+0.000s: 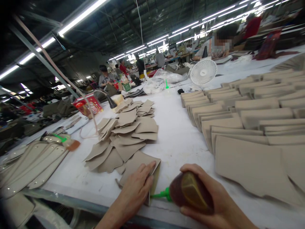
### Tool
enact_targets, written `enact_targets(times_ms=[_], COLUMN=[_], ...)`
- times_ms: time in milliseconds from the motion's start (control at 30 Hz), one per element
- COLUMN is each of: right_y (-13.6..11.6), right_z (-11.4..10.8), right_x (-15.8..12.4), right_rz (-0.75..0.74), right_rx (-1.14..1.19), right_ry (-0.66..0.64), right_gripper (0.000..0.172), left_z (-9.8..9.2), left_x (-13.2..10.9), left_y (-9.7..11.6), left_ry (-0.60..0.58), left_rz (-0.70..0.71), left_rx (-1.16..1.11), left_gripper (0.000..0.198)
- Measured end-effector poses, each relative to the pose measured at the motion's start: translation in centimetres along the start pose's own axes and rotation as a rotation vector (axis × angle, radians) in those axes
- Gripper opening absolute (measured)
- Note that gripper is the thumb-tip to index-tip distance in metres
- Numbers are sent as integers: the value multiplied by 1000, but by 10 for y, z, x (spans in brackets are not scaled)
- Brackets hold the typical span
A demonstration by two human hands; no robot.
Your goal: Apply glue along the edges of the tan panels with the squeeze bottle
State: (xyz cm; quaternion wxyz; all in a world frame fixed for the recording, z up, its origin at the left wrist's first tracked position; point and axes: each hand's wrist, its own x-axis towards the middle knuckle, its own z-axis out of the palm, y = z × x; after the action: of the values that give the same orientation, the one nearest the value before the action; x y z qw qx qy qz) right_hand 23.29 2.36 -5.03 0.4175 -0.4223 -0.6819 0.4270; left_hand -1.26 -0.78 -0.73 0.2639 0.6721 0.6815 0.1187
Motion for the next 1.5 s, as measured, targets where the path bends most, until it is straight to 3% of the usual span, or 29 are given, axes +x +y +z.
enact_targets(times_ms=[100,233,433,667,867,1033,1200,1367,1500], right_y=[11,21,15,14,7,-1,-3,1,2], right_z=[-3,-8,-2,-8,-13,-14,-13,-16,-17], right_x=[0,4,-1,20,28,36,34,33,32], right_rz=[-22,-110,-124,-216,-273,-341,-362,-372,-291], right_rx=[-22,-165,-49,-214,-240,-294,-271,-289,-270], right_ry=[-81,-74,-140,67,-41,88,26,69,16], right_gripper=[58,60,59,50,53,42,42,41,44], left_z=[1,1,3,2,1,-4,-5,-3,-3], left_x=[0,0,0,3,7,9,11,11,10], left_y=[-1,-2,-3,-4,-3,1,1,-1,0], left_ry=[6,4,-12,-27,-45,-61,-63,-42,-36], left_rz=[6,12,6,10,8,8,8,20,25], left_rx=[-1,-1,6,-10,-29,-34,-39,-57,-51], left_gripper=[52,52,53,52,52,53,53,51,51])
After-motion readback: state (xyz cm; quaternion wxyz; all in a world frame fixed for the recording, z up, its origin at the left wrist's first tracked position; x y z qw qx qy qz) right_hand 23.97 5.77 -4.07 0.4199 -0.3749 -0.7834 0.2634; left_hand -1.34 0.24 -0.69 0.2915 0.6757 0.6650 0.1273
